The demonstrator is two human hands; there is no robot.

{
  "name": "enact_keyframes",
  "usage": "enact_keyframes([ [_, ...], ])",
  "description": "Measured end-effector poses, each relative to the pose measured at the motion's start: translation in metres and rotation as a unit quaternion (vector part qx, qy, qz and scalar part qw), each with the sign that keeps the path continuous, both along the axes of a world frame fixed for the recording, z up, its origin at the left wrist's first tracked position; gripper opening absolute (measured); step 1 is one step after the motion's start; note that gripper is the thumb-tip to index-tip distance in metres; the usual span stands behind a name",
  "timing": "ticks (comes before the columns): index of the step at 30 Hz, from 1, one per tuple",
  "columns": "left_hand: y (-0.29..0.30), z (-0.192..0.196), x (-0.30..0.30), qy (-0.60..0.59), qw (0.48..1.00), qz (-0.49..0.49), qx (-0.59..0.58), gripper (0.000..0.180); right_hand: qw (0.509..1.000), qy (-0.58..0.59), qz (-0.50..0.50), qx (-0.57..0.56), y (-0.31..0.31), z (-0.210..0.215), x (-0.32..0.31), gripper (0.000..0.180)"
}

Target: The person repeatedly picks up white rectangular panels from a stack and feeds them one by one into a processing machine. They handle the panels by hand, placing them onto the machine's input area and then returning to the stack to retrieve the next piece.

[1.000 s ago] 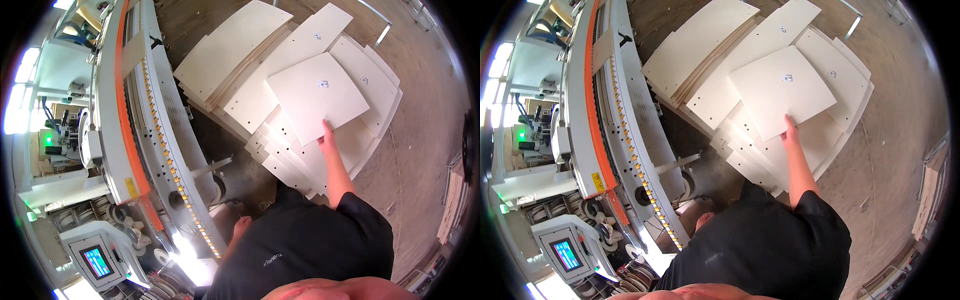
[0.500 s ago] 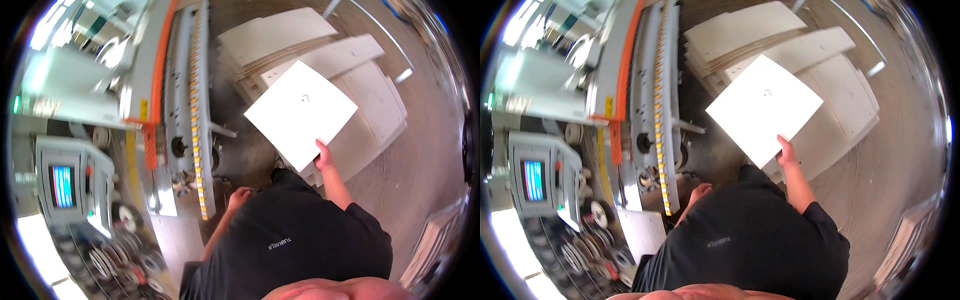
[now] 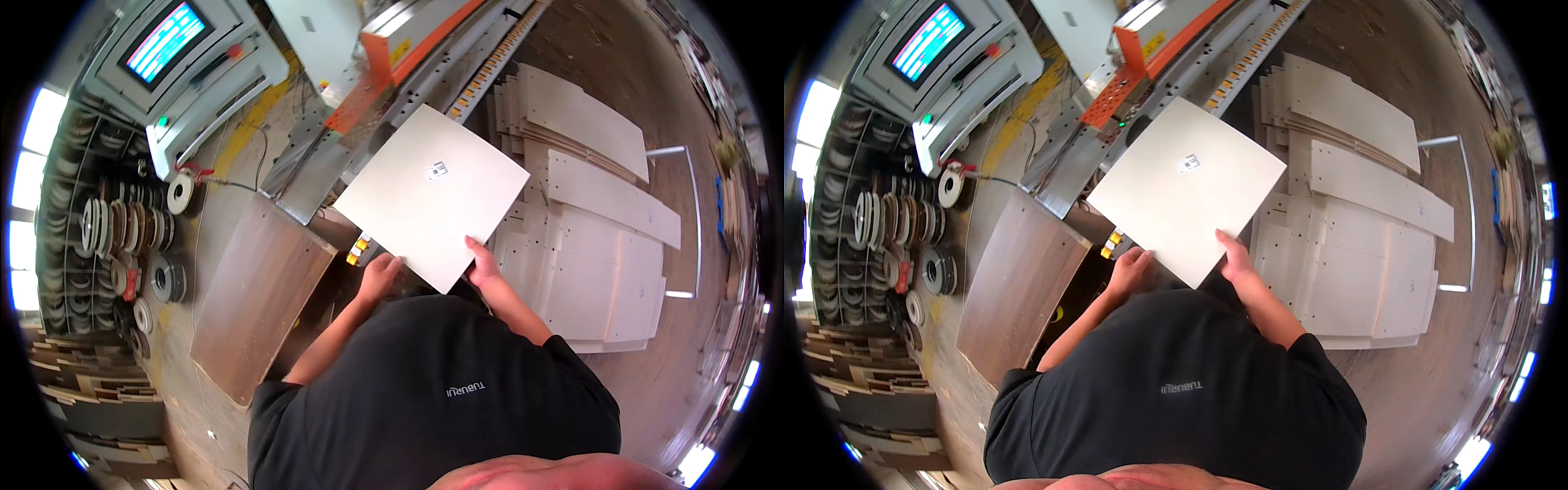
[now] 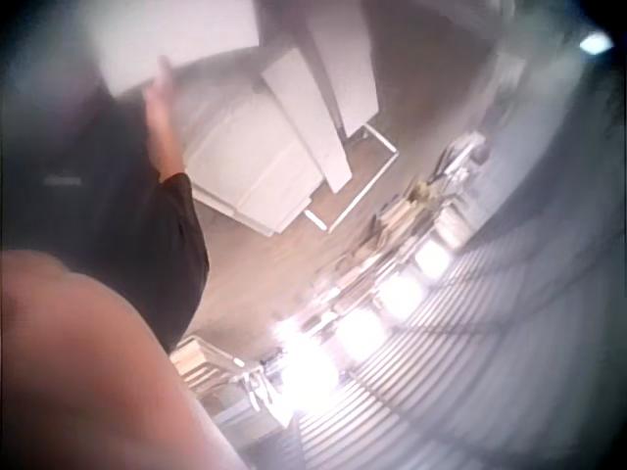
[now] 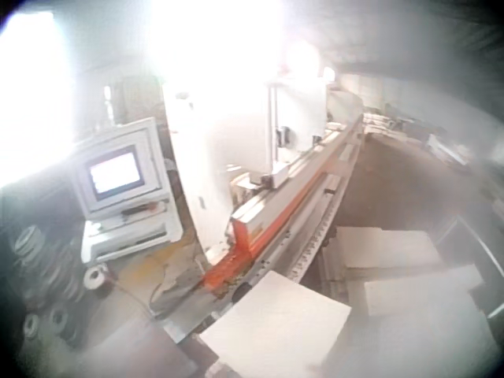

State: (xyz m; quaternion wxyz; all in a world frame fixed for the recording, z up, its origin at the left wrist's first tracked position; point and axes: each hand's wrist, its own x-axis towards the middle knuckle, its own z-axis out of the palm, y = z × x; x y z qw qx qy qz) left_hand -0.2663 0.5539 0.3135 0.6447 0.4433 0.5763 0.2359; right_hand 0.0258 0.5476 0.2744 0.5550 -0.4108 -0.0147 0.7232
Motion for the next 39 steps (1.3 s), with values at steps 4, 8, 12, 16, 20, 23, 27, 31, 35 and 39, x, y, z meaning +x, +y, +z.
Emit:
enact_keyframes([
  [4, -0.009, -0.027, -0.053, -0.023, 0.994, 0.104, 0.009, 0.030, 0.998, -0.022, 0.059, 0.004, 0.023, -0.005, -0.061, 0.041],
  [8, -0.011, -0.032, -0.087, -0.014, 0.993, 0.105, 0.052, 0.024, 0.998, 0.028, 0.050, -0.021, 0.026, -0.010, -0.096, 0.048],
  [12, -0.008, -0.028, -0.125, -0.011, 0.991, 0.128, 0.045, 0.024, 0.996, 0.006, 0.084, -0.019, 0.039, -0.022, -0.107, 0.051],
  [16, -0.019, -0.017, -0.158, 0.028, 0.983, 0.181, 0.033, 0.022, 0.952, -0.152, 0.264, -0.009, 0.064, -0.037, -0.096, 0.047],
  [20, -0.025, -0.029, -0.180, 0.003, 0.974, 0.224, 0.018, 0.020, 0.879, -0.261, 0.396, -0.043, 0.107, -0.022, -0.111, 0.061],
  [23, -0.030, -0.034, -0.184, -0.020, 0.970, 0.241, 0.035, 0.019, 0.840, -0.335, 0.424, -0.047, 0.129, -0.016, -0.115, 0.073],
  [27, -0.023, -0.039, -0.181, -0.024, 0.963, 0.266, 0.045, 0.018, 0.815, -0.402, 0.411, -0.067, 0.147, -0.013, -0.119, 0.076],
  [31, -0.023, -0.036, -0.182, -0.011, 0.961, 0.273, 0.049, 0.018, 0.820, -0.388, 0.411, -0.090, 0.136, -0.007, -0.129, 0.072],
  [35, -0.024, -0.035, -0.182, -0.021, 0.958, 0.280, 0.054, 0.016, 0.843, -0.358, 0.398, -0.044, 0.084, -0.021, -0.153, 0.054],
  [39, -0.023, -0.036, -0.179, -0.012, 0.958, 0.281, 0.055, 0.015, 0.863, -0.382, 0.328, -0.029, 0.077, -0.037, -0.166, 0.046],
])
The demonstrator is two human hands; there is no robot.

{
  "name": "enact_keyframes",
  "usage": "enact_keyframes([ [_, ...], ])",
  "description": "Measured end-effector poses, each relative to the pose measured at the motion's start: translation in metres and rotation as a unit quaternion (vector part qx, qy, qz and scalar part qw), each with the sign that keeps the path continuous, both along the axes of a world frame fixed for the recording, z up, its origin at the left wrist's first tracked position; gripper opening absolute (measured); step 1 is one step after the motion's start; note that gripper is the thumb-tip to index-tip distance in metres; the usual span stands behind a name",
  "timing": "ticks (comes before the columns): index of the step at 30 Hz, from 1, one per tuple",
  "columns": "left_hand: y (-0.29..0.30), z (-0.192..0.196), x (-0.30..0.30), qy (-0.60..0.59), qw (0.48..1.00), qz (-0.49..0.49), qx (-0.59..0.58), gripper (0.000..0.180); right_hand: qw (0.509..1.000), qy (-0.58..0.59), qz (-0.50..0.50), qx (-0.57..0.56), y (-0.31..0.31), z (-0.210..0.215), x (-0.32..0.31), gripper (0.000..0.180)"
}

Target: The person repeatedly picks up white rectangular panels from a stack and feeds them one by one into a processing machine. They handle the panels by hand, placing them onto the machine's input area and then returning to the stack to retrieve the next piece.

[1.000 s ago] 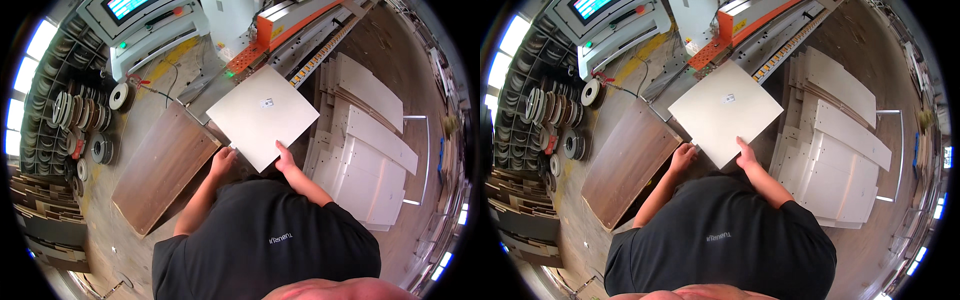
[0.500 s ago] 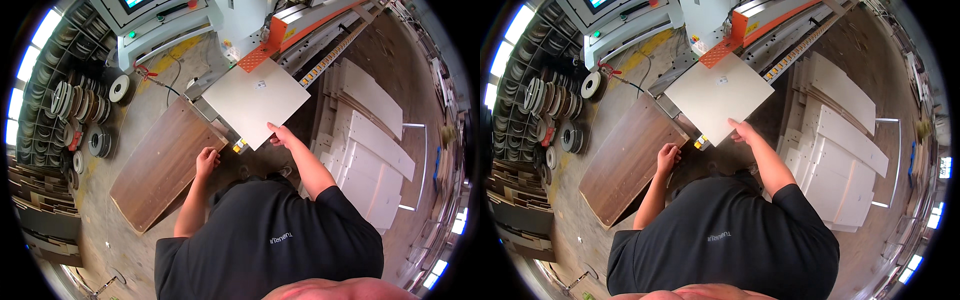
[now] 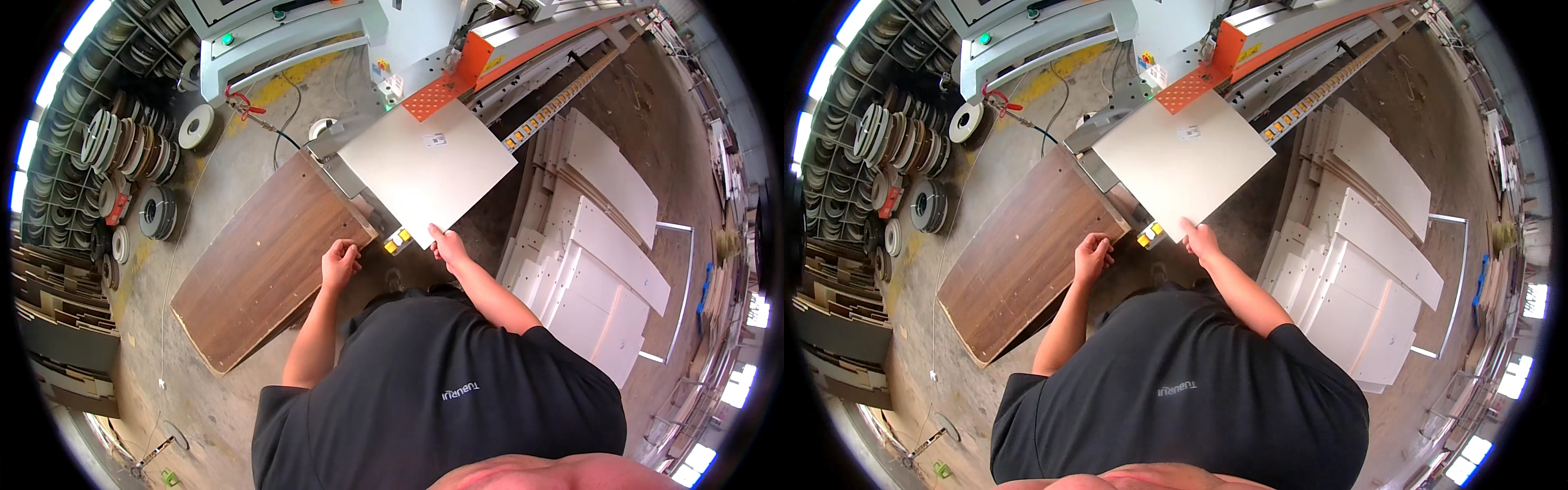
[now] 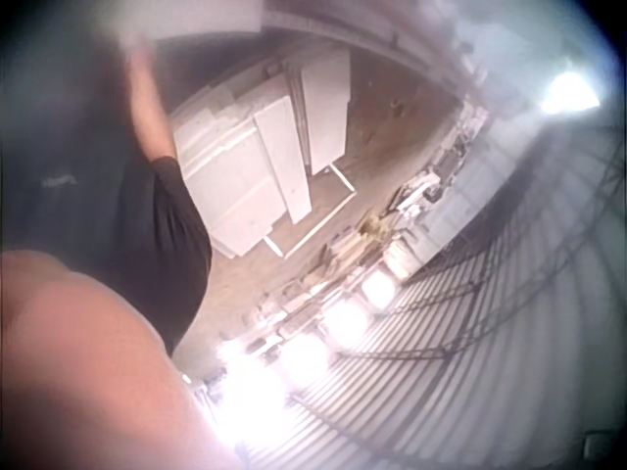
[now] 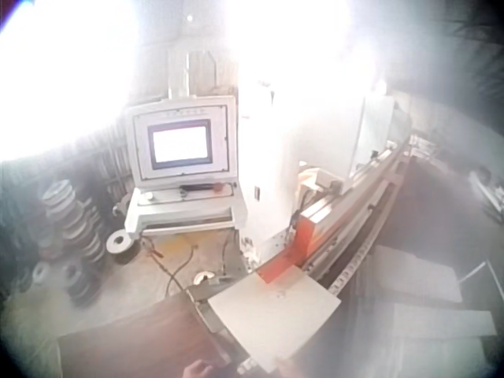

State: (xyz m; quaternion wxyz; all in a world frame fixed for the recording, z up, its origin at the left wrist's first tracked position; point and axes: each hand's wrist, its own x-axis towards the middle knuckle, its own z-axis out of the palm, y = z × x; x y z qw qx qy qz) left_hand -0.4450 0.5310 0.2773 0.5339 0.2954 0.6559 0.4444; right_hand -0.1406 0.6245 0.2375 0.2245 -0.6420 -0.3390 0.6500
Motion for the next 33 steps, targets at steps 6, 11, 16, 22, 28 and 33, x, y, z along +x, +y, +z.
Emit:
enact_keyframes([
  [6, 0.000, -0.005, -0.003, 0.013, 1.000, -0.001, -0.003, 0.014, 0.997, -0.030, -0.063, 0.027, 0.028, -0.005, 0.016, 0.049],
  [11, -0.003, -0.002, -0.002, 0.009, 1.000, 0.008, -0.006, 0.013, 0.992, -0.020, -0.122, 0.032, 0.064, 0.005, 0.039, 0.050],
  [16, 0.003, -0.001, -0.001, 0.025, 1.000, 0.006, 0.001, 0.012, 0.985, 0.035, -0.168, 0.029, 0.086, 0.000, 0.071, 0.037],
  [22, 0.012, -0.004, 0.010, 0.046, 0.997, -0.057, -0.039, 0.011, 0.990, -0.020, -0.125, 0.060, 0.027, 0.019, 0.117, 0.037],
  [28, 0.006, -0.015, 0.075, 0.001, 0.945, -0.326, -0.025, 0.019, 0.985, -0.072, -0.157, -0.024, -0.137, 0.001, 0.202, 0.036],
  [33, 0.011, -0.016, 0.146, 0.133, 0.799, -0.585, 0.020, 0.029, 0.930, -0.137, -0.331, -0.079, -0.292, -0.027, 0.257, 0.035],
])
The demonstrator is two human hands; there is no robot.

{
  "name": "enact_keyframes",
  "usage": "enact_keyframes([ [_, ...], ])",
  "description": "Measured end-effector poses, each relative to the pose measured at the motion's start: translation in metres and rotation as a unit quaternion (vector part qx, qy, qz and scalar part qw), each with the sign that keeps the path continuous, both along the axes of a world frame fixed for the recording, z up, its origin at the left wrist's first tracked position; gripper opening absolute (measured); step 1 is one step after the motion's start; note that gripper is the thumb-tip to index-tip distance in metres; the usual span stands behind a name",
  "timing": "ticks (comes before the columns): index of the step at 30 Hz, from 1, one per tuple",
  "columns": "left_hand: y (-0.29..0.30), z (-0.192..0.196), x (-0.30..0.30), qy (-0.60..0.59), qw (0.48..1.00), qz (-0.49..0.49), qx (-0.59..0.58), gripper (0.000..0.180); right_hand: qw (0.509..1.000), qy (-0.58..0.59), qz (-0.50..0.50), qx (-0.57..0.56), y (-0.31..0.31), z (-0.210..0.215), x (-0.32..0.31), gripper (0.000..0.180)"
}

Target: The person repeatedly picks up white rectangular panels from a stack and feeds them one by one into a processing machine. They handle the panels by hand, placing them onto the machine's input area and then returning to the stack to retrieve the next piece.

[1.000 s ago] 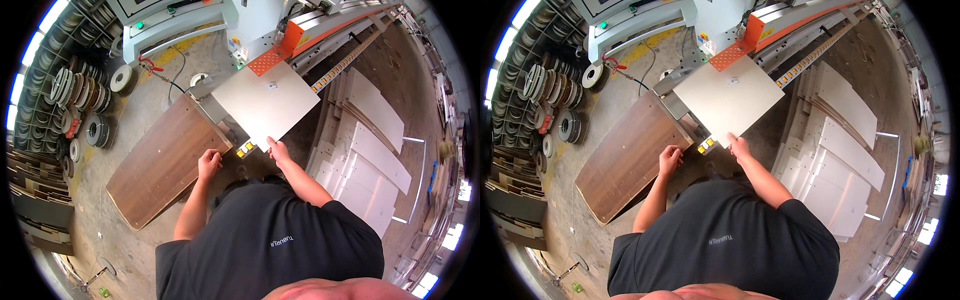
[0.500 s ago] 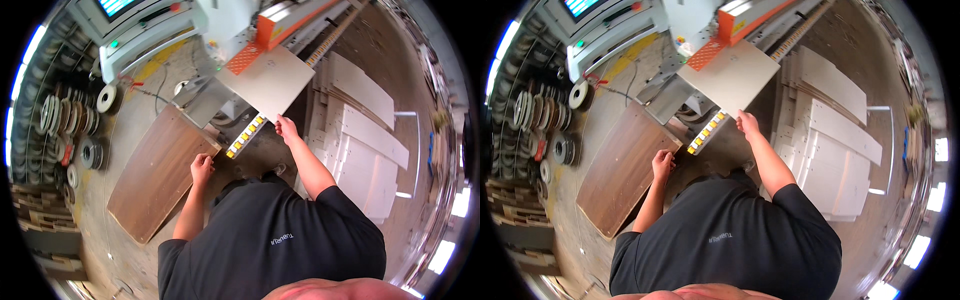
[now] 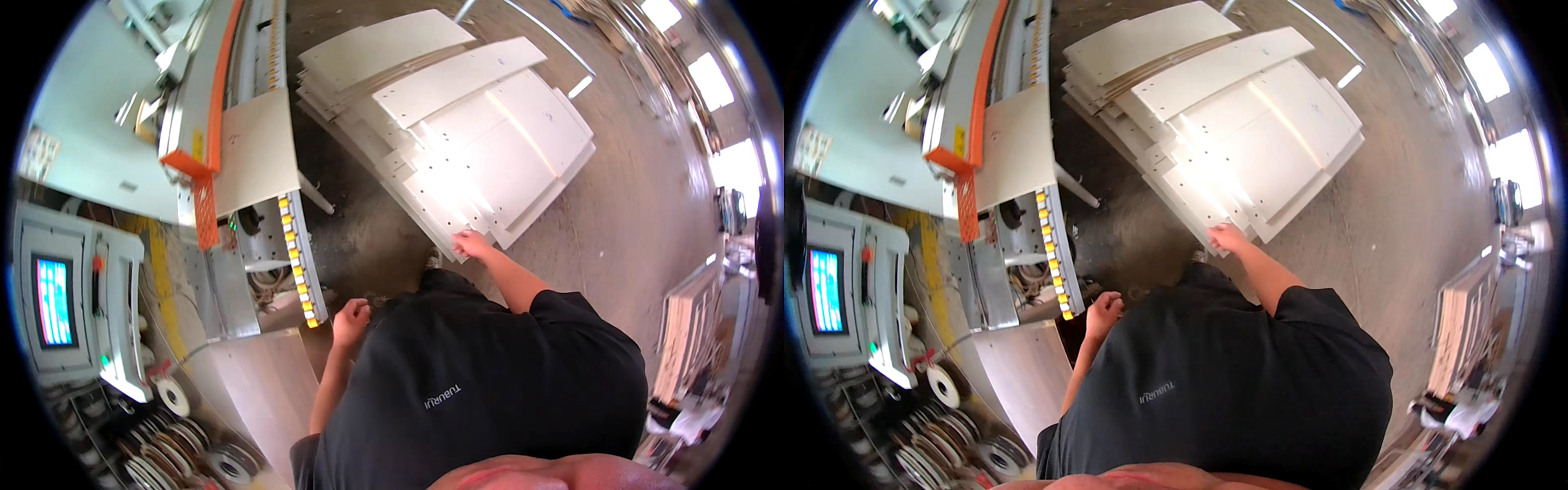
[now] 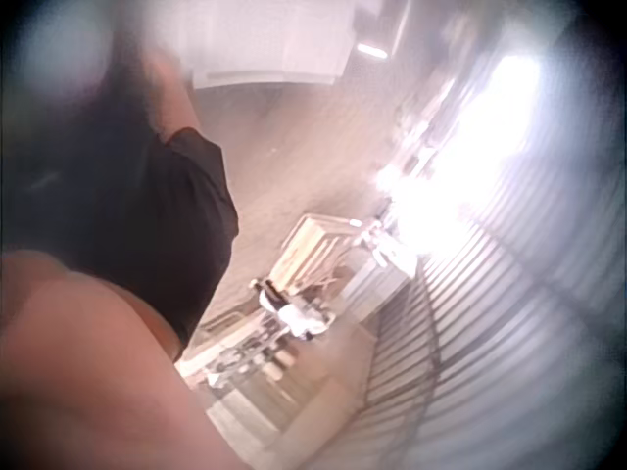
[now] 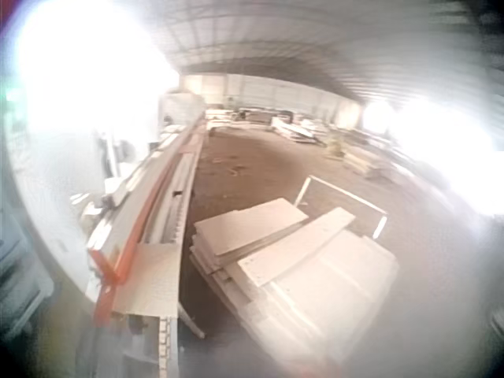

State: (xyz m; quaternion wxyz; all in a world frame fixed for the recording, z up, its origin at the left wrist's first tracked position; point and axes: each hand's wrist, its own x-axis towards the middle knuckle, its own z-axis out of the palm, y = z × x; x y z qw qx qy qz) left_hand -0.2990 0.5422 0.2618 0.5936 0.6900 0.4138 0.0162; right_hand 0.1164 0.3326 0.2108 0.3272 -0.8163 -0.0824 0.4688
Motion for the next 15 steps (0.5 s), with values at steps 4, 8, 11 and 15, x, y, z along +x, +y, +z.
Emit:
enact_keyframes([
  [4, -0.001, 0.014, 0.049, 0.026, 0.987, -0.112, 0.111, 0.032, 0.980, 0.056, -0.190, 0.014, -0.086, -0.016, 0.016, 0.031],
  [8, -0.011, 0.001, 0.085, 0.064, 0.984, -0.142, 0.091, 0.033, 0.965, 0.051, -0.256, 0.038, -0.128, -0.023, 0.034, 0.030],
  [11, -0.023, -0.029, 0.098, 0.077, 0.976, -0.197, 0.049, 0.033, 0.958, 0.024, -0.280, 0.051, -0.148, -0.040, 0.072, 0.031],
  [15, -0.037, -0.118, 0.056, 0.029, 0.972, -0.231, 0.004, 0.029, 0.938, -0.032, -0.333, 0.088, -0.160, -0.044, 0.142, 0.030],
])
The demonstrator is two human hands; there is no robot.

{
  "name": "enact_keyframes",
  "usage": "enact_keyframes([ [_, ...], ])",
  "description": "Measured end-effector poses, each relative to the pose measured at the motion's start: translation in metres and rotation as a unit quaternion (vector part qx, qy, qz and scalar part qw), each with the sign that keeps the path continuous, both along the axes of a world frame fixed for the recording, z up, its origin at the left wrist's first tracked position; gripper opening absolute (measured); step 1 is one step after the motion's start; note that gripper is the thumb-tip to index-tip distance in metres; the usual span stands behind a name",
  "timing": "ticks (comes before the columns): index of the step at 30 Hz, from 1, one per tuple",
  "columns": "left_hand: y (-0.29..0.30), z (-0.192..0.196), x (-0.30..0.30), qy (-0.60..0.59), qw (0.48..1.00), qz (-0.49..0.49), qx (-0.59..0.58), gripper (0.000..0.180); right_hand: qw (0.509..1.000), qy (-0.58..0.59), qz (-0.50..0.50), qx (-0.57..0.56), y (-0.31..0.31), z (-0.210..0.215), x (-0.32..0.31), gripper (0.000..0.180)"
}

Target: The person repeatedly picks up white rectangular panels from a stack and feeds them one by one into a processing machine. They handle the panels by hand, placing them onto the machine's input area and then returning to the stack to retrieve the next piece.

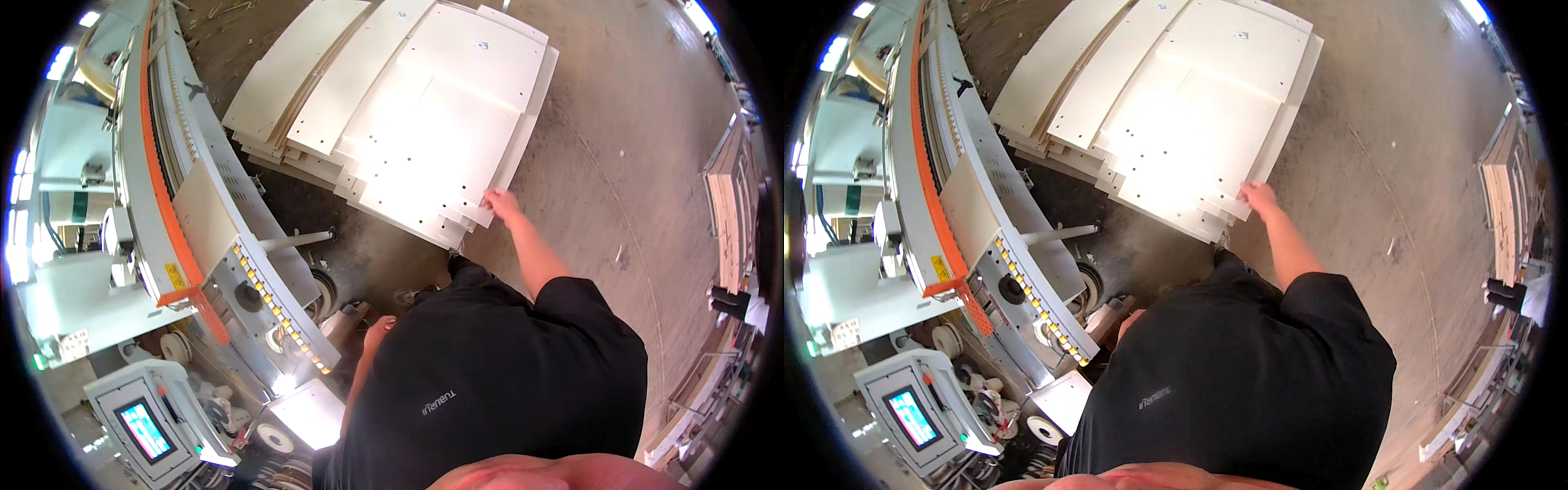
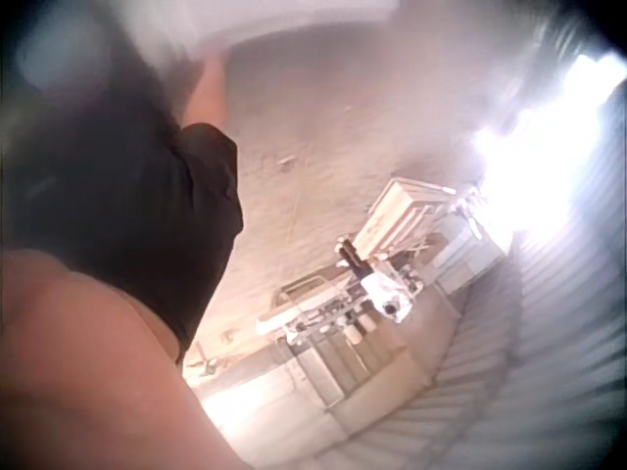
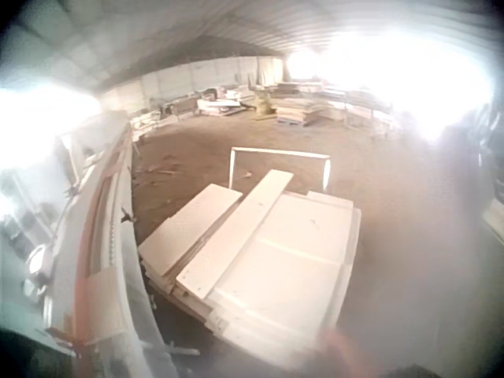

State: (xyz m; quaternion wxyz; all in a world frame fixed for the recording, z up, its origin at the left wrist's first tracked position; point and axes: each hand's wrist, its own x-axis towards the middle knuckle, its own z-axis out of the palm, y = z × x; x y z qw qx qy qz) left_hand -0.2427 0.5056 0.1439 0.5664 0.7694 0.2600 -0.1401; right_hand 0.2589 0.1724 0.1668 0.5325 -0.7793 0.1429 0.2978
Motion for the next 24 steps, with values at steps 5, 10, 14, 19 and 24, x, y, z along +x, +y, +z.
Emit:
enact_keyframes([
  [5, -0.017, 0.014, 0.032, 0.137, 0.988, -0.029, 0.060, 0.028, 0.984, -0.124, -0.079, -0.098, -0.042, -0.024, 0.129, 0.038],
  [10, -0.031, 0.043, 0.012, 0.158, 0.985, 0.003, 0.066, 0.032, 0.940, -0.174, -0.116, -0.269, -0.061, -0.078, 0.251, 0.063],
  [14, -0.086, 0.161, 0.111, 0.318, 0.945, 0.030, 0.074, 0.035, 0.928, -0.124, -0.101, -0.336, -0.055, -0.083, 0.291, 0.063],
  [19, -0.094, 0.087, 0.052, -0.024, 0.999, 0.019, -0.035, 0.034, 0.981, -0.021, -0.152, -0.117, -0.060, -0.050, 0.279, 0.047],
  [24, -0.099, 0.092, 0.110, 0.057, 0.992, 0.077, -0.080, 0.036, 0.853, -0.051, -0.510, 0.102, -0.142, -0.094, 0.275, 0.035],
])
